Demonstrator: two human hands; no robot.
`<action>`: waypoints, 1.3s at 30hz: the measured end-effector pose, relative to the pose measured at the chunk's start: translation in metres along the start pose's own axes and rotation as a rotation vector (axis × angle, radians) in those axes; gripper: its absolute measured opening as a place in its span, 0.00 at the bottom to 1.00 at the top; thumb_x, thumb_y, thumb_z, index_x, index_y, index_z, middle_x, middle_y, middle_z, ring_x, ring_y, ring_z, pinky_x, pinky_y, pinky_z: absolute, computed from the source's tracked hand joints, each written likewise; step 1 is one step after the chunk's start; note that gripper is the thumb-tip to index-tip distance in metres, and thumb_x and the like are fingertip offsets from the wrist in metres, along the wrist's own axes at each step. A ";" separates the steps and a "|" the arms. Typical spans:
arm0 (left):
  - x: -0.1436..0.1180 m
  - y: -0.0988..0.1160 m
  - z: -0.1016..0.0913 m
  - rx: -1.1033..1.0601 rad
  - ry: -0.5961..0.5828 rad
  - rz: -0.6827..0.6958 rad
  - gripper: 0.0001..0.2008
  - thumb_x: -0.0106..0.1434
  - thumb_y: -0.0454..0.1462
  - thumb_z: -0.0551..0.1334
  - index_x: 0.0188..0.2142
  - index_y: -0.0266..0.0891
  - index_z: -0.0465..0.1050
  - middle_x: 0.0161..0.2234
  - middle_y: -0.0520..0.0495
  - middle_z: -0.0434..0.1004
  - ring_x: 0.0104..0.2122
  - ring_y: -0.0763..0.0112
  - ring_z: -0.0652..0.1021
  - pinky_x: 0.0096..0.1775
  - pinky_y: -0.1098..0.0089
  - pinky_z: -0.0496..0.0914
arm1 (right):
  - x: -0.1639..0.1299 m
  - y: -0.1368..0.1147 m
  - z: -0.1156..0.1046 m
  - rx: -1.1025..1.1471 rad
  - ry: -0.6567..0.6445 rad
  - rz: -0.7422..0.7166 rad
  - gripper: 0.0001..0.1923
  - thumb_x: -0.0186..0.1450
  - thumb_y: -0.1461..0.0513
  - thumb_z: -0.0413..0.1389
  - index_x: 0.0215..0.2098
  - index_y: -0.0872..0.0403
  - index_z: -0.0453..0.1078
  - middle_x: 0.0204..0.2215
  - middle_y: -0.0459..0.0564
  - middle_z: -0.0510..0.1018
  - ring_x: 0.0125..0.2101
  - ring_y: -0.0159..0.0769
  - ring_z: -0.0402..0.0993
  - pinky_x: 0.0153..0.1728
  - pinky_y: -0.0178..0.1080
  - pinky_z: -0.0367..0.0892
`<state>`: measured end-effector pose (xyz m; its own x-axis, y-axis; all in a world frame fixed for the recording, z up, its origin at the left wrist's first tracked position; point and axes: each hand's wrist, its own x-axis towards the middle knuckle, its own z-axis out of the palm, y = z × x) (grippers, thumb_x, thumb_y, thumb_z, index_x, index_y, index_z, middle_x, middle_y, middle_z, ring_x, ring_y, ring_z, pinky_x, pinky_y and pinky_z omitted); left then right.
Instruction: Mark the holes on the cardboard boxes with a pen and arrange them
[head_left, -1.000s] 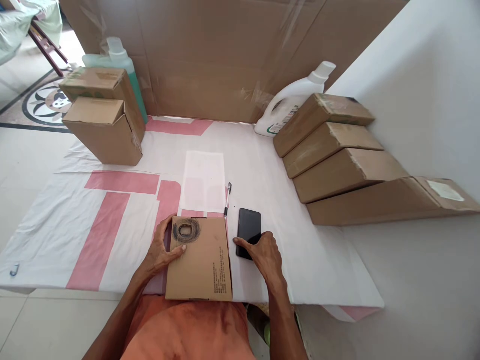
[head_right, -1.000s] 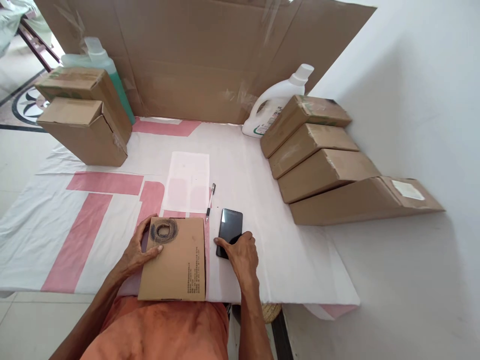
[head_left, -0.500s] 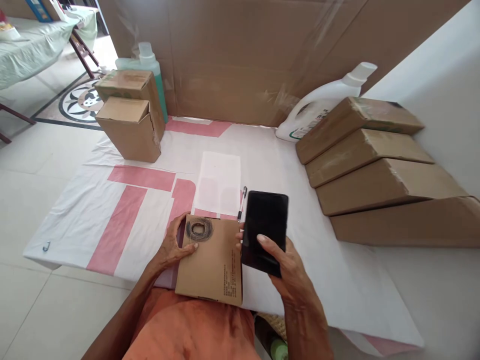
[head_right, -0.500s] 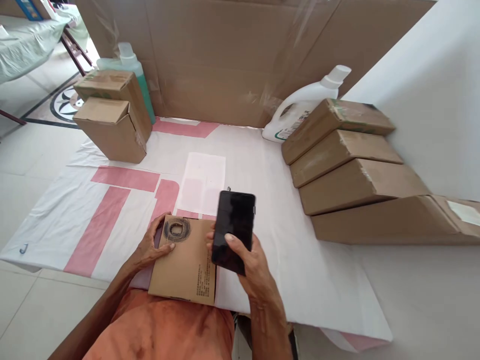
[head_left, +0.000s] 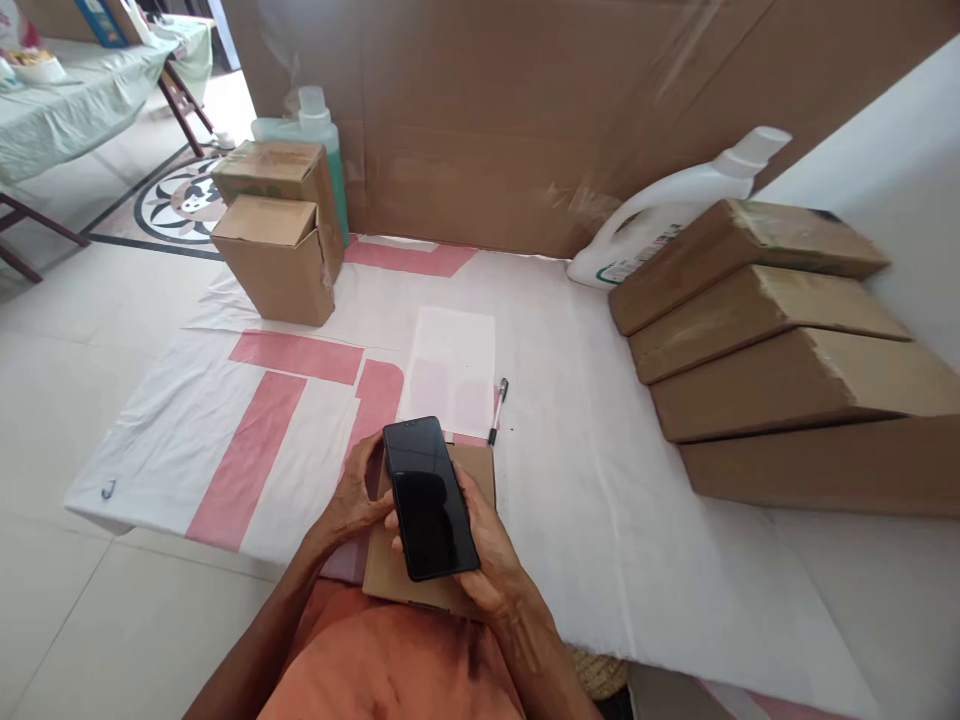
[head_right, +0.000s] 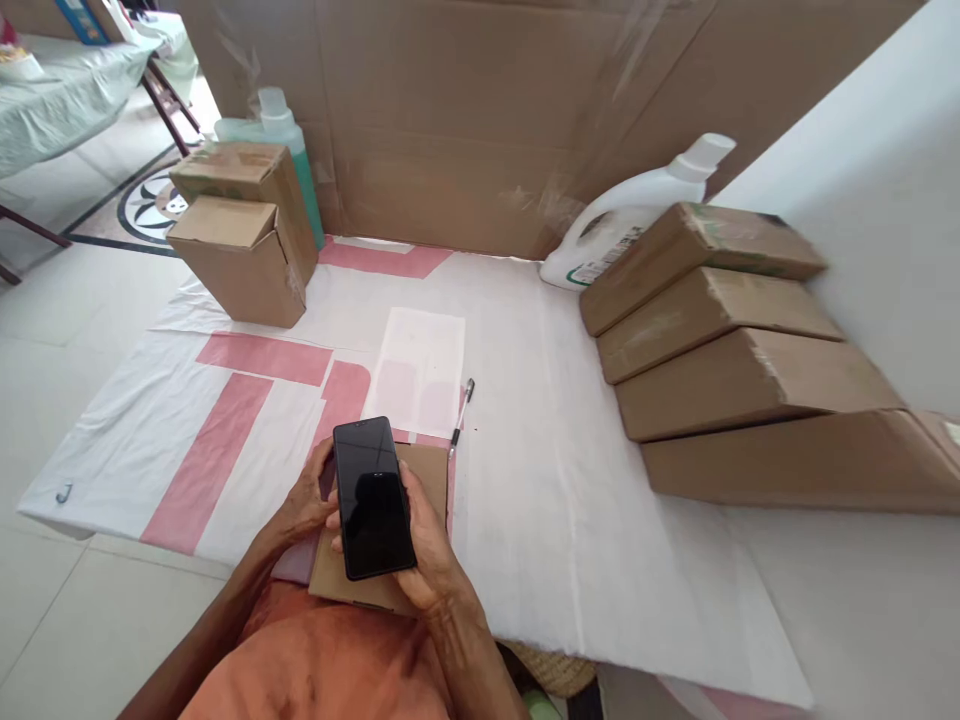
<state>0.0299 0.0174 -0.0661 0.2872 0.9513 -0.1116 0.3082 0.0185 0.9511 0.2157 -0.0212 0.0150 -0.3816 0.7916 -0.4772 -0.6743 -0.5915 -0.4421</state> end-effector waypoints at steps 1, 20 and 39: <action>0.000 0.001 0.000 0.002 -0.004 -0.010 0.43 0.60 0.51 0.70 0.70 0.42 0.58 0.68 0.34 0.64 0.68 0.44 0.66 0.69 0.44 0.59 | -0.003 -0.006 -0.004 -0.003 0.034 -0.029 0.27 0.69 0.41 0.59 0.47 0.55 0.81 0.41 0.57 0.87 0.35 0.46 0.85 0.35 0.44 0.81; 0.001 0.009 0.003 0.018 0.063 -0.087 0.39 0.63 0.53 0.67 0.69 0.43 0.60 0.69 0.36 0.64 0.69 0.48 0.66 0.69 0.45 0.59 | -0.027 -0.055 -0.154 -1.215 1.081 -0.421 0.30 0.71 0.36 0.42 0.22 0.46 0.47 0.18 0.40 0.55 0.22 0.35 0.53 0.28 0.39 0.49; -0.053 -0.035 -0.037 0.723 -0.148 0.373 0.45 0.70 0.39 0.62 0.78 0.51 0.37 0.75 0.35 0.54 0.70 0.40 0.65 0.63 0.42 0.70 | -0.060 0.011 -0.141 -1.988 0.568 -0.522 0.39 0.66 0.73 0.50 0.75 0.52 0.57 0.65 0.59 0.72 0.63 0.54 0.68 0.60 0.54 0.71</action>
<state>-0.0295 -0.0228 -0.0825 0.5871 0.8045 0.0901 0.6619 -0.5412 0.5186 0.3201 -0.0962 -0.0684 0.0127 0.9995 -0.0272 0.9140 -0.0226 -0.4050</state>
